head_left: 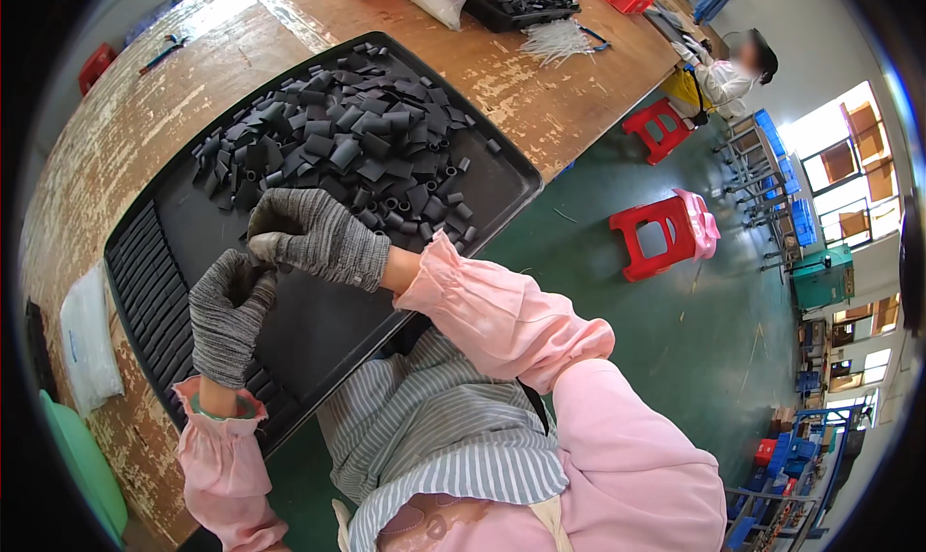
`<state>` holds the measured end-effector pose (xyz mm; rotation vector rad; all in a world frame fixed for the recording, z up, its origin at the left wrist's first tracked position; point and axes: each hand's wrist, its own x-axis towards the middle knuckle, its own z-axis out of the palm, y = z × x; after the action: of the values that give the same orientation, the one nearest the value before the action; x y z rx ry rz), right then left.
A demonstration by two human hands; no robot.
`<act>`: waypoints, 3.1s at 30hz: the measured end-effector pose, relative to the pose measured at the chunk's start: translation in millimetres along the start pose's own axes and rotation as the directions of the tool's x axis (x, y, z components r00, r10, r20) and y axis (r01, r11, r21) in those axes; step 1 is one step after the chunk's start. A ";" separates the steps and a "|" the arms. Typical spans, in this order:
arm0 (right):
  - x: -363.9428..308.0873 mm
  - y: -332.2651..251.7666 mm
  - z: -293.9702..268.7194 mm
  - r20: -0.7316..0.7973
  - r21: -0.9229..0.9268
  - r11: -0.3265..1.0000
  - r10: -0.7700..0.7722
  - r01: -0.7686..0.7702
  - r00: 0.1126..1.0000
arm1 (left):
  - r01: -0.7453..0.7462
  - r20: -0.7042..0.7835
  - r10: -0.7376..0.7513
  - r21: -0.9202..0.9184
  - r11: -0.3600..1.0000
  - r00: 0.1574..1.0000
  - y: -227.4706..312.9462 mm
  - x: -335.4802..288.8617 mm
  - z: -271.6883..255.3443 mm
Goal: The person assembles or inspects small black plastic components on a tray by hand.
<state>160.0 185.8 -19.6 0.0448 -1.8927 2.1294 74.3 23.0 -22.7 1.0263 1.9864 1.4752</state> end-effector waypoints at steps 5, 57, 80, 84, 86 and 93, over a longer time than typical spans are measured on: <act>13.3 22.0 5.6 -0.005 0.021 1.000 -0.019 0.019 1.000 | 0.064 -0.035 -0.066 -0.060 0.996 0.997 -9.9 -0.3 -2.4; 5.4 12.8 7.8 0.028 -0.228 0.970 -0.078 0.083 0.997 | 0.254 0.158 -0.222 -0.223 0.941 0.962 14.7 0.2 -30.8; 2.9 6.8 1.9 0.106 0.016 0.999 0.031 -0.033 0.994 | 0.387 0.316 -0.263 -0.446 0.807 0.912 13.9 4.1 -35.6; 1.7 14.2 1.8 0.048 -0.082 0.993 -0.084 0.088 0.995 | 0.368 0.299 -0.251 -0.453 0.812 0.921 12.5 6.7 -32.6; 3.1 13.8 5.6 0.016 -0.081 0.995 -0.065 0.066 0.998 | 0.358 0.279 -0.256 -0.426 0.831 0.926 10.7 4.8 -32.7; 6.3 24.1 5.0 -0.042 -0.180 0.978 0.099 -0.105 0.994 | 0.040 -0.084 -0.042 -0.027 0.999 0.996 0.7 1.8 -16.3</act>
<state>147.4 179.9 -40.9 -0.1277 -2.1041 1.9968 61.5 14.7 -16.8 0.9210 2.0291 1.5420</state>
